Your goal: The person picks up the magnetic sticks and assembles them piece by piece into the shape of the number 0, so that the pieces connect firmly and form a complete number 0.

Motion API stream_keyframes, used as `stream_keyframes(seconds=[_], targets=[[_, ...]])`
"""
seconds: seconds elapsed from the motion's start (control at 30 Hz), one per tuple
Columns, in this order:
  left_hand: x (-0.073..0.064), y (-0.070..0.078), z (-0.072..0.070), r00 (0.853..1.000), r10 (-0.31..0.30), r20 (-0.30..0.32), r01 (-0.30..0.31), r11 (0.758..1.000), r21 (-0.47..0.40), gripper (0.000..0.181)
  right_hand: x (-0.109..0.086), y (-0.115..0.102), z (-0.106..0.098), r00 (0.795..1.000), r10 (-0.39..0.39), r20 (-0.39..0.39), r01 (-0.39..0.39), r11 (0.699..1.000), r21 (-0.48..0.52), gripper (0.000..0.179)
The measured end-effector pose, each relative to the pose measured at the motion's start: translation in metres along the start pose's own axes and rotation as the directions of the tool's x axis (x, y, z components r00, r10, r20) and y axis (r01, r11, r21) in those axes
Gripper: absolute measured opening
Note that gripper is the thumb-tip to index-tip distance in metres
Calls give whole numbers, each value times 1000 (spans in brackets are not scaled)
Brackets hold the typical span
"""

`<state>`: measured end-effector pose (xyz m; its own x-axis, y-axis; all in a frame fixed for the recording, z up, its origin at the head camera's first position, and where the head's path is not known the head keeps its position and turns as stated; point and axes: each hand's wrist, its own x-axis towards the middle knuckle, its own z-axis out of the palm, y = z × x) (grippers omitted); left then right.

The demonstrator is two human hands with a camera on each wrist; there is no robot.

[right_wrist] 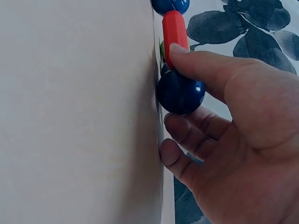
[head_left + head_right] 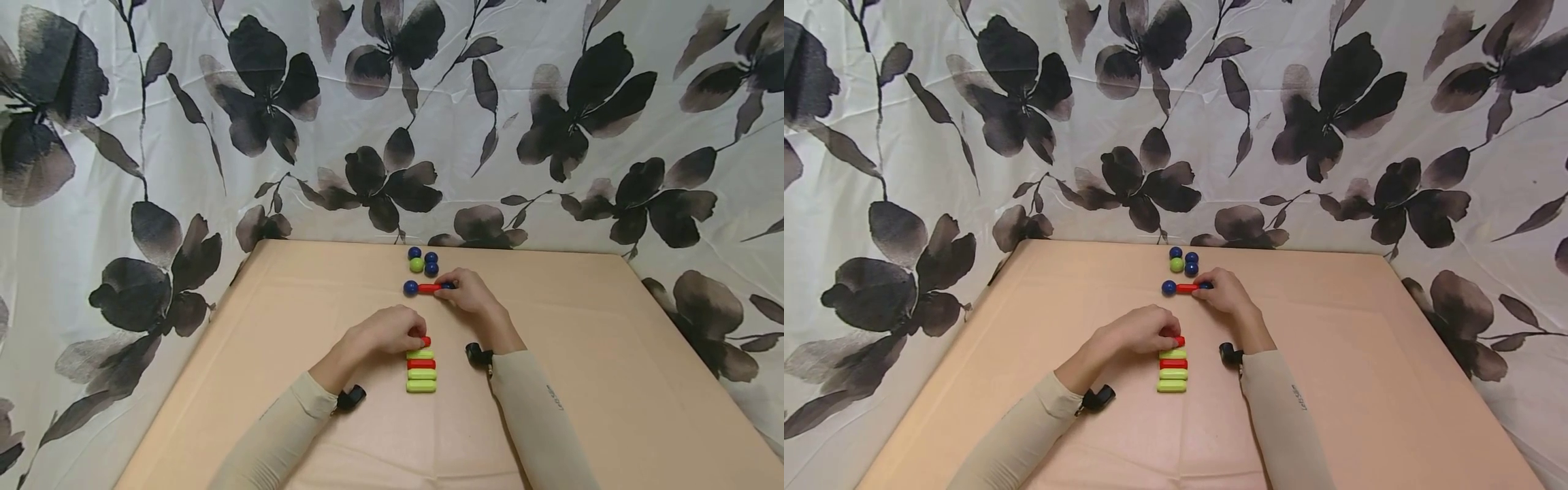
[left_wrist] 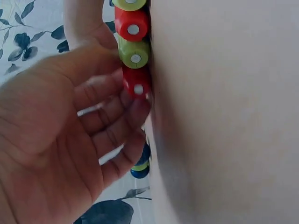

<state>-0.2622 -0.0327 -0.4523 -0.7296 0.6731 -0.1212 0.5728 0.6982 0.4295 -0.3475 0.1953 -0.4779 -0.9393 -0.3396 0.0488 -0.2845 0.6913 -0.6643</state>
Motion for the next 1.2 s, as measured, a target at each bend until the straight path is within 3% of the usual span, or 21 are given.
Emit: stream_keyframes(seconds=[0.17, 0.27, 0.4, 0.47, 0.57, 0.67, 0.73, 0.8, 1.0, 1.2], targets=[[-5, -7, -2, 993, -83, -87, 87, 996, 35, 5, -4, -4, 3, 1000, 12, -2, -12, 1000, 6, 22], [-7, -16, -4, 989, -109, -97, 110, 994, 12, 3, -5, -7, 4, 1000, 22, 1, -22, 1000, 9, 22], [-9, -32, -5, 986, -136, -97, 122, 983, -137, 8, -8, -10, 5, 999, 37, 7, -37, 999, 20, 23], [-9, -42, -3, 980, -168, -103, 135, 953, -270, 8, -10, -11, 6, 999, 44, 9, -45, 999, 24, 24], [-9, -54, -1, 964, -232, -132, 145, 871, -470, 11, -12, -12, 7, 998, 54, 11, -55, 998, 18, 24], [-10, -62, 1, 937, -300, -178, 147, 802, -580, 14, -14, -13, 9, 998, 60, 15, -61, 998, 11, 23], [-10, -64, 0, 920, -338, -197, 154, 777, -610, 15, -15, -14, 10, 998, 52, 19, -52, 999, 5, 23], [-10, -66, -1, 913, -357, -197, 157, 754, -638, 16, -15, -17, 11, 999, 40, 21, -40, 999, 0, 23], [-9, -65, -3, 917, -377, -131, 178, 680, -711, 14, -19, -23, 13, 998, 63, 26, -63, 998, -3, 22], [-12, -61, -2, 899, -426, -100, 233, 660, -715, 13, -22, -27, 14, 998, 65, 16, -65, 998, -9, 22]])
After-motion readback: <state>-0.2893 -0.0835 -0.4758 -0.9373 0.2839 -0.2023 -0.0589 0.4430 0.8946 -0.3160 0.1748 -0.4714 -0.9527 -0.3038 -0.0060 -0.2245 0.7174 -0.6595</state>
